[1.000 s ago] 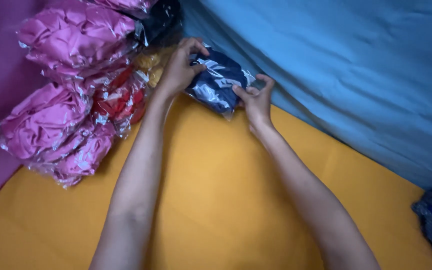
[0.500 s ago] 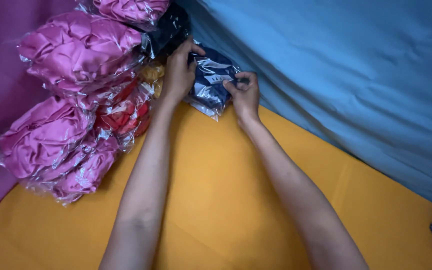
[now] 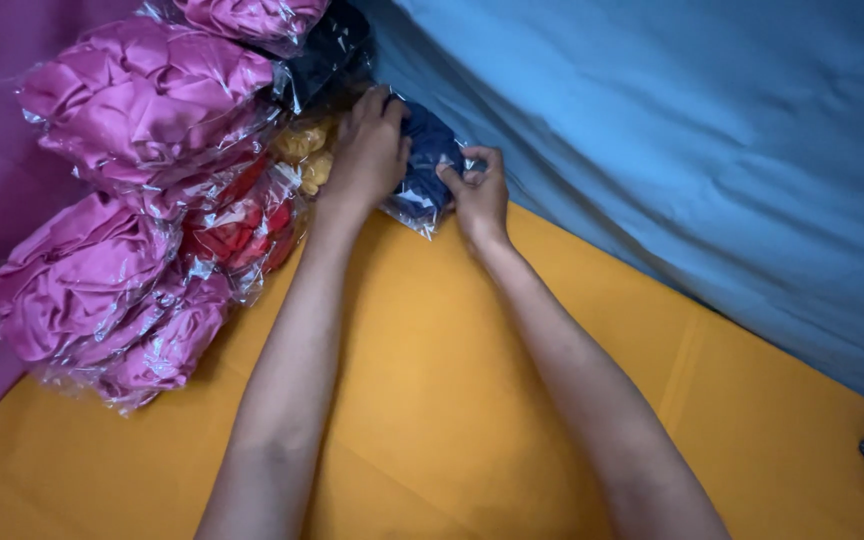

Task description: Packaging fabric hair scrunchies into individual plastic bags.

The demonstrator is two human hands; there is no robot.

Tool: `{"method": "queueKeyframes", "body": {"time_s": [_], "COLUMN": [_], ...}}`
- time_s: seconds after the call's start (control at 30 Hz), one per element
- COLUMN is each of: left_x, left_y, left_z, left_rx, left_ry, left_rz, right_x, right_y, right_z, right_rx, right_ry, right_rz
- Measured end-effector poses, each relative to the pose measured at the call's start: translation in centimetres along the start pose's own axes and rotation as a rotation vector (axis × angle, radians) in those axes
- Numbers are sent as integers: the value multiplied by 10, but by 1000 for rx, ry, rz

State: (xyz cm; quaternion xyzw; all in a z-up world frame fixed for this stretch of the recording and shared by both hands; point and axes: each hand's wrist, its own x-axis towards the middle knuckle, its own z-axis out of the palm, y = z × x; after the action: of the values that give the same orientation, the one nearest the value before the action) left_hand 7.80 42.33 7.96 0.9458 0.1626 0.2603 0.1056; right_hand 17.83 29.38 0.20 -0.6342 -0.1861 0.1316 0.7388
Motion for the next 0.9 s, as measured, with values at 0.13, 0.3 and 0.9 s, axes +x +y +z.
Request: {"method": "queueKeyframes", "body": {"time_s": [0.13, 0.3, 0.9], "left_x": [-4, -9, -9], "left_y": [19, 4, 4], "left_z": [-16, 3, 27], "left_rx": [-61, 75, 144], "left_ry": [-236, -302, -311], "left_rz": [-115, -170, -121], "right_x": [3, 14, -19], "right_y": [12, 24, 5], "right_z": [-3, -7, 3], "right_rx": [-10, -39, -608], "right_ry": [-21, -37, -64], "right_rz": [17, -4, -147]}}
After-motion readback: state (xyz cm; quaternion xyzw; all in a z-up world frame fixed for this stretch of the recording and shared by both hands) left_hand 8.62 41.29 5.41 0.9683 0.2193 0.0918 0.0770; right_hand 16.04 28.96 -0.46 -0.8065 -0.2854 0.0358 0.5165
